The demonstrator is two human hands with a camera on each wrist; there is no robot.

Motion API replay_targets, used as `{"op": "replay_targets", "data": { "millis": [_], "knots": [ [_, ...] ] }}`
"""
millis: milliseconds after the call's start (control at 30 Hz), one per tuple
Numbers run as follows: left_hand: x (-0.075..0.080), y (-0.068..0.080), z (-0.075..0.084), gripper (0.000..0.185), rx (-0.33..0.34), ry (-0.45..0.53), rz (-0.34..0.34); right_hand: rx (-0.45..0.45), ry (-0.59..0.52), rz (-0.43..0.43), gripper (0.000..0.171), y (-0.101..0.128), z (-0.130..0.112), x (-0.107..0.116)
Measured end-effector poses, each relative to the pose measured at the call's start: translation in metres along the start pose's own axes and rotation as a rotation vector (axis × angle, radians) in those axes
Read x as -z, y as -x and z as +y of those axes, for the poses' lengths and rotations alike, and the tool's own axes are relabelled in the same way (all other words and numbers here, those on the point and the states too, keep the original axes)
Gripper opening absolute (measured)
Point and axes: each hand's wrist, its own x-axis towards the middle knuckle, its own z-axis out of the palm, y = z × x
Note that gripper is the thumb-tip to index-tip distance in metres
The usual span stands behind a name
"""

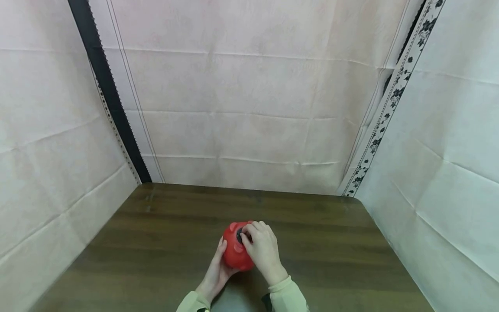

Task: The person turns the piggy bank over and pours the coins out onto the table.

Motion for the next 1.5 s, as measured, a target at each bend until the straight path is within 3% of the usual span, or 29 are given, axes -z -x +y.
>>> {"op": "replay_targets", "data": {
  "millis": [300,833,1500],
  "knots": [
    [0.0,0.002,0.002,0.072,-0.036,0.041,0.041,-0.025,-0.027,0.121,0.018,0.003,-0.002,-0.01],
    [0.001,0.001,0.002,0.065,-0.108,0.057,0.042,-0.052,-0.058,0.186,0.02,-0.001,-0.006,-0.018],
    [0.001,-0.001,0.003,0.064,-0.13,0.032,0.095,-0.078,-0.053,0.066,0.017,-0.005,-0.007,-0.013]
  ]
}}
